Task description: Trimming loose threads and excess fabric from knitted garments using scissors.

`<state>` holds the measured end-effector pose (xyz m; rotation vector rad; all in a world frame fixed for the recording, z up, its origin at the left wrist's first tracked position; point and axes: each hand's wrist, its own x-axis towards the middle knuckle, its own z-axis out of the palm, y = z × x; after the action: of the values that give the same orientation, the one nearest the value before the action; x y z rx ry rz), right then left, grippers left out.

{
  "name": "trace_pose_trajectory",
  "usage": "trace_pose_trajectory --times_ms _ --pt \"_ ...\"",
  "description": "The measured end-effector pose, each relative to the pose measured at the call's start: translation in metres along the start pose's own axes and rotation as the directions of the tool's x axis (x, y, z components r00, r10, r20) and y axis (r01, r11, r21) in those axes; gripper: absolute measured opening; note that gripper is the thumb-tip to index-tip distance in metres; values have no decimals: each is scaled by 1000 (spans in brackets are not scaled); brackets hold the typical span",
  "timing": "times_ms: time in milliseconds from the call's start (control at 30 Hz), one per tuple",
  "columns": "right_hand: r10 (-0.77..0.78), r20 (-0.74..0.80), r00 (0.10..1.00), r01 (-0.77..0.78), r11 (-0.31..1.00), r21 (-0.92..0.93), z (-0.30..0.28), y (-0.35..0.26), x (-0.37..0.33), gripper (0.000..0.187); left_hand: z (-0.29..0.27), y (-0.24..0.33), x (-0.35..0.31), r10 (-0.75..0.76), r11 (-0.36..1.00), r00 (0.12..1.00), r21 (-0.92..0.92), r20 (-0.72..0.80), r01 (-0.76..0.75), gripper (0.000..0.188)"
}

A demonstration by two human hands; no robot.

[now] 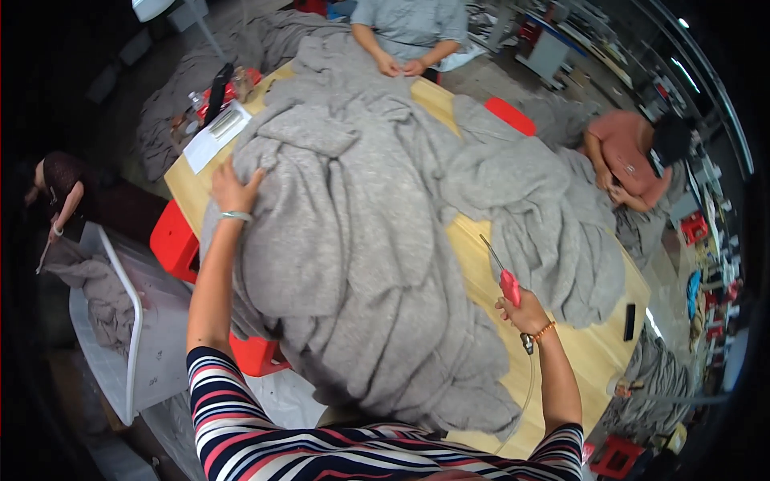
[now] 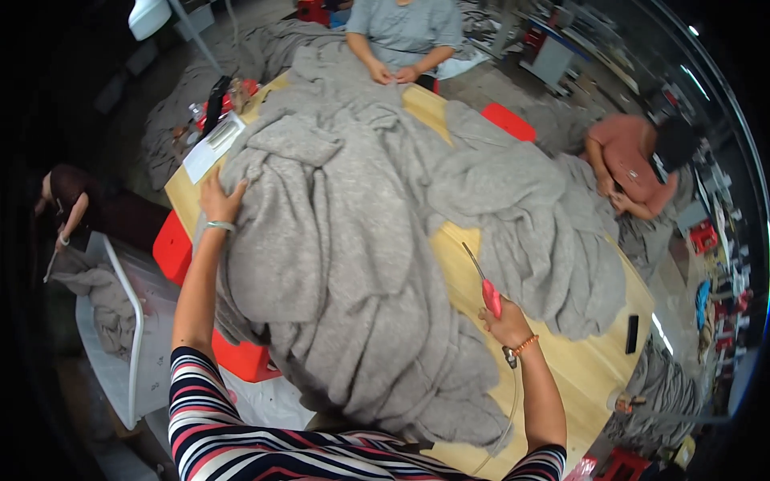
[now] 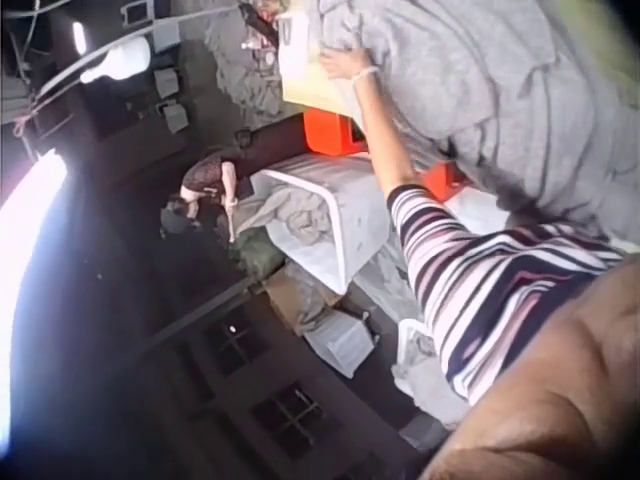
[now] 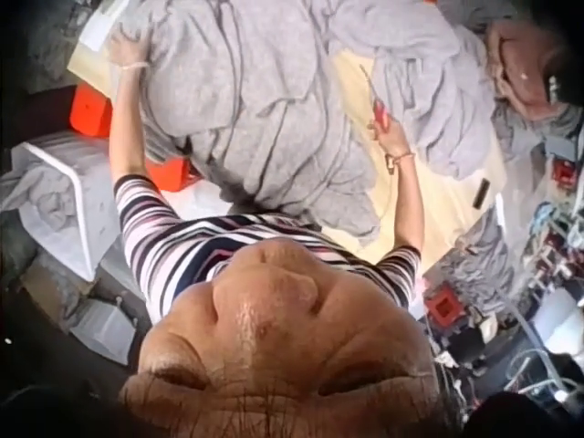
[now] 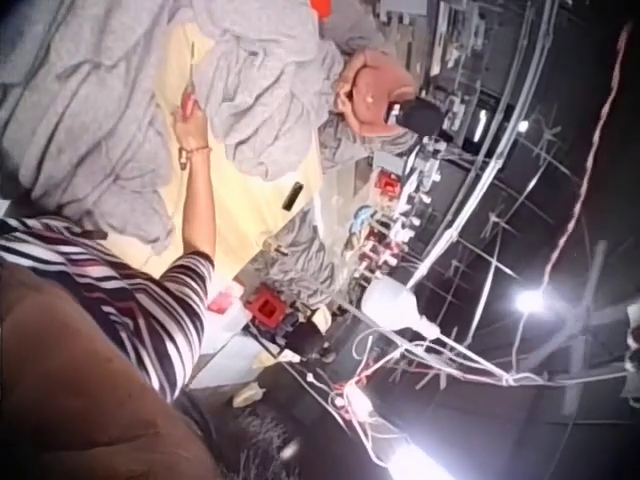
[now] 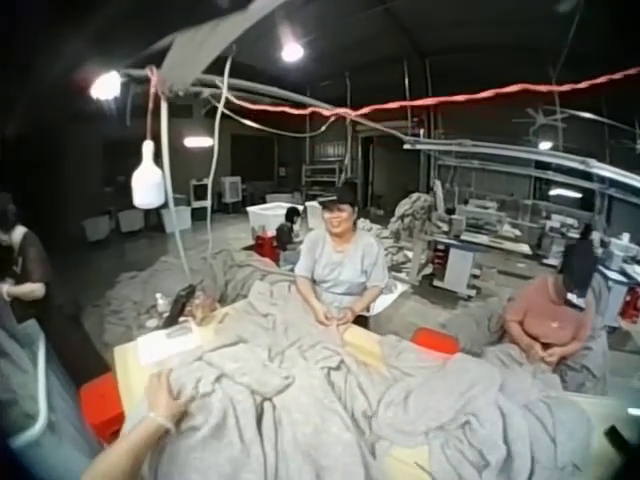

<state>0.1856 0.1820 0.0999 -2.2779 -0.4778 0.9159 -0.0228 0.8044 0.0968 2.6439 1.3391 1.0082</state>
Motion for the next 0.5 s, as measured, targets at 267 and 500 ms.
trace_pose_trajectory --times_ms 267,500 --pt "-13 51 999 0 967 254 36 -92 171 45 111 -246 -16 -287 802 774 -301 565 517 120" --pt "-322 -104 941 337 867 367 155 -38 367 50 90 -166 8 -247 624 726 -468 642 626 92"
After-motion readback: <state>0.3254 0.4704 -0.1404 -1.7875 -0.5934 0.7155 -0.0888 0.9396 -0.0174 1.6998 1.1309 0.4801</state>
